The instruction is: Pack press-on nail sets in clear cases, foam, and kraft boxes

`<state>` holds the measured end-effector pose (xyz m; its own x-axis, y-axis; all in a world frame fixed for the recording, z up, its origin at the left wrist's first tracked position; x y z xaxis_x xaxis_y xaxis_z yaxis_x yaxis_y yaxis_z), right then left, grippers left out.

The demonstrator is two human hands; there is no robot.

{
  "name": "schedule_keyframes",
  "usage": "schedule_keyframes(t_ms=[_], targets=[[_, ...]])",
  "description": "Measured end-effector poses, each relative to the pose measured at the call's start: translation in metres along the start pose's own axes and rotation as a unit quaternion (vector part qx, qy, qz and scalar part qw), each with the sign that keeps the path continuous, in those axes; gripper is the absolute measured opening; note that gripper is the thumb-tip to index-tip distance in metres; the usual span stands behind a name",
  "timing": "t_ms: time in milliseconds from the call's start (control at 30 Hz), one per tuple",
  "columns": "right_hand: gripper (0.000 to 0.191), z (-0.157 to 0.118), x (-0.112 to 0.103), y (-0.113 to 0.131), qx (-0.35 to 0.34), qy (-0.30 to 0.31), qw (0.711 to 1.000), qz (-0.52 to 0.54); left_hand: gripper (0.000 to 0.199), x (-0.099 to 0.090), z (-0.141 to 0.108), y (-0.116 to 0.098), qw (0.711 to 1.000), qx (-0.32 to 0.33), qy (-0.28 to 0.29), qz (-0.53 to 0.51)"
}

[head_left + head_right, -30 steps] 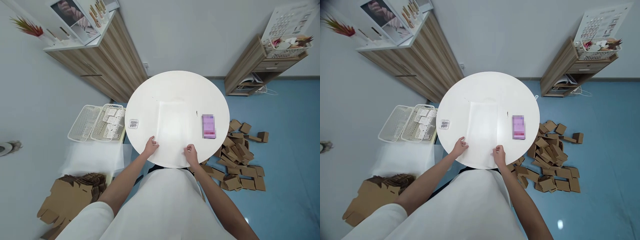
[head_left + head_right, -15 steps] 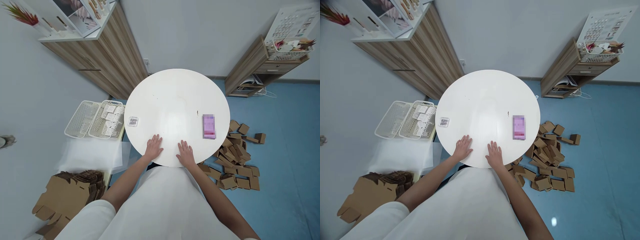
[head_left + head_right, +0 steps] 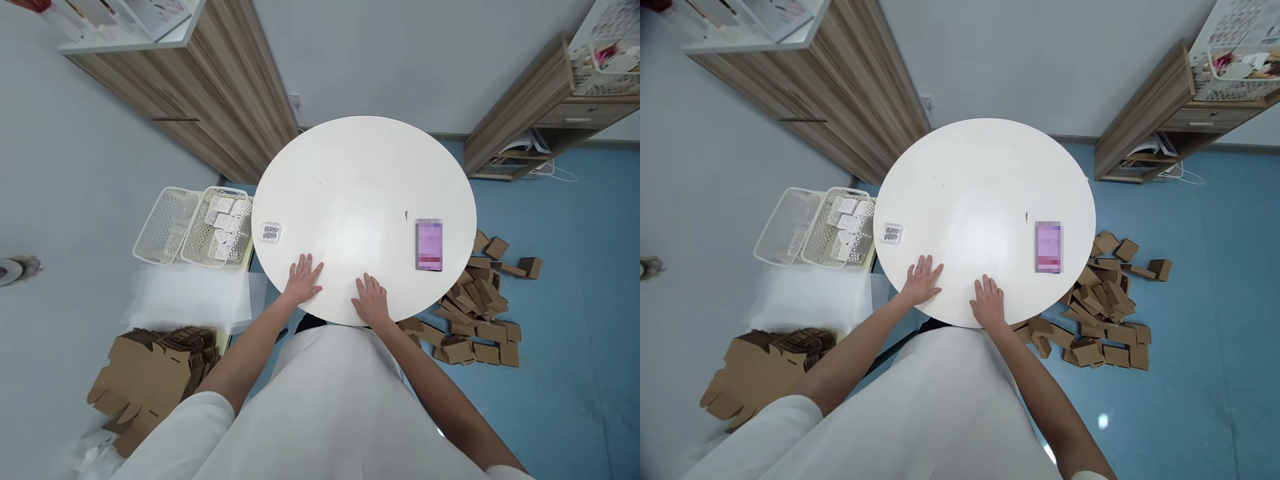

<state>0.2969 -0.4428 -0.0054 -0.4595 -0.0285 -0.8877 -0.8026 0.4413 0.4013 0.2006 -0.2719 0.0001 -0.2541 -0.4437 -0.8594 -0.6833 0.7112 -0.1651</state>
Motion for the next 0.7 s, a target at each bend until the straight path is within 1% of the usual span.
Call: schedule_keyframes(t_ms=[133,233,333,400,467,567,633,700], targets=[[0.043,0.002,-0.005,0.000,0.015,-0.024,1.000,-0.004,0.067,0.004,-0.002,0.002,1.000,0.000,0.007,0.003],[0.038,0.003,-0.012,0.001,0.032,-0.043,0.999,-0.004,0.067,0.005,-0.004,0.000,0.999,0.019,-0.001,-0.029],[0.036,0.008,-0.023,0.006,0.061,-0.075,0.995,0.000,0.066,-0.002,-0.004,0.002,0.994,0.046,-0.010,-0.095],[0.037,0.016,-0.032,0.015,0.073,-0.101,0.992,0.008,0.065,-0.010,-0.004,0.011,0.989,0.049,-0.018,-0.137],[0.037,0.031,-0.038,0.030,0.073,-0.119,0.990,0.025,0.064,-0.021,-0.001,0.030,0.985,0.030,-0.032,-0.164],[0.038,0.067,-0.040,0.058,0.063,-0.118,0.988,0.074,0.068,-0.041,0.006,0.076,0.974,-0.027,-0.078,-0.209],[0.040,0.096,-0.034,0.081,0.053,-0.096,0.985,0.136,0.073,-0.054,0.012,0.114,0.956,-0.073,-0.118,-0.257],[0.044,0.126,-0.022,0.105,0.042,-0.059,0.972,0.223,0.076,-0.063,0.020,0.148,0.932,-0.114,-0.148,-0.311]])
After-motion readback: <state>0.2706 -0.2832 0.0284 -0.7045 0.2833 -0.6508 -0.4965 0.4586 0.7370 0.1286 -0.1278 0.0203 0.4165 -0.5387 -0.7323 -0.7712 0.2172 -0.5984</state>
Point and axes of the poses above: each hand's wrist, its own z-axis towards the middle knuckle, its own x-axis out of the palm, y = z × x, the point moved 8 cm from there along z, towards the middle knuckle, and after that the axes turned 10 degrees about -x, right-handed, at the moved point
